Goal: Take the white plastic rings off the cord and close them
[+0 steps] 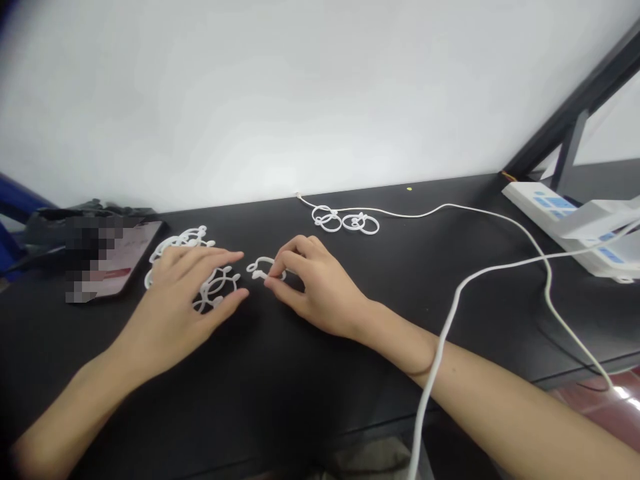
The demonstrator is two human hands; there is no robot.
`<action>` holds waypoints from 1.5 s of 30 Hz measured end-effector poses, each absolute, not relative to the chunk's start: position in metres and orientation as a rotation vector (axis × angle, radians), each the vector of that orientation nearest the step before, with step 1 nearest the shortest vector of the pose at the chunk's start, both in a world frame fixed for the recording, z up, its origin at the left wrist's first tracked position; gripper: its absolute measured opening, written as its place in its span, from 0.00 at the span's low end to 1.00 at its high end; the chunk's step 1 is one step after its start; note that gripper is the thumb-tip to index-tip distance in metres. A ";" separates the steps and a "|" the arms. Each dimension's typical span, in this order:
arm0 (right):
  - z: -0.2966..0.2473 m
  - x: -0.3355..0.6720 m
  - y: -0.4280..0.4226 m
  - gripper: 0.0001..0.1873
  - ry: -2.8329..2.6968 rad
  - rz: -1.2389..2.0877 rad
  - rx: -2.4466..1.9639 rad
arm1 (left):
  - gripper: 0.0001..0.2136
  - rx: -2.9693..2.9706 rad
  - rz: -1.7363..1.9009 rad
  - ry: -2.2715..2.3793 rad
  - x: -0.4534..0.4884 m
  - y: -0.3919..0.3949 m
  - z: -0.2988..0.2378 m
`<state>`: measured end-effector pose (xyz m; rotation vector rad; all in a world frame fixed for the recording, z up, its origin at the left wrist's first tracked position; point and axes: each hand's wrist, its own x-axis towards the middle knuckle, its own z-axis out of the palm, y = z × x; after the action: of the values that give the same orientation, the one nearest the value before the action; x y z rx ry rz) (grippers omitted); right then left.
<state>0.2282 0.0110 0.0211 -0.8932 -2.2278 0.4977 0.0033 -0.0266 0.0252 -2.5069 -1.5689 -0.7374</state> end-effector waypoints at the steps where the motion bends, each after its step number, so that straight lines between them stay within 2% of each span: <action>1: 0.021 0.227 0.010 0.02 -2.194 0.551 -0.887 | 0.17 -2.519 -0.735 -1.530 0.008 -0.028 0.023; 5: 0.023 0.221 0.006 0.03 -2.095 0.739 -0.829 | 0.20 -2.514 -0.772 -1.465 0.022 -0.032 0.016; 15: 0.022 0.220 0.004 0.02 -2.107 0.894 -0.746 | 0.13 -2.527 -0.931 -1.612 0.024 -0.033 0.021; 21: 0.019 0.221 0.005 0.08 -2.359 0.758 -0.816 | 0.14 -2.415 -0.937 -1.646 0.019 -0.029 0.023; 28: 0.018 0.224 0.009 0.06 -2.443 0.363 -0.998 | 0.16 -2.341 -0.907 -1.602 0.014 -0.028 0.023; 33: 0.022 0.225 0.007 0.16 -2.247 0.433 -0.809 | 0.14 -2.469 -0.909 -1.476 0.016 -0.028 0.021; 45: 0.027 0.222 0.005 0.05 -2.173 0.519 -0.720 | 0.13 -2.536 -0.962 -1.413 0.014 -0.031 0.025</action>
<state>0.2217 0.0047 0.0267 -0.7200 -2.1733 0.5189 0.0140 -0.0306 0.0247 -2.5363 -1.4135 -0.9624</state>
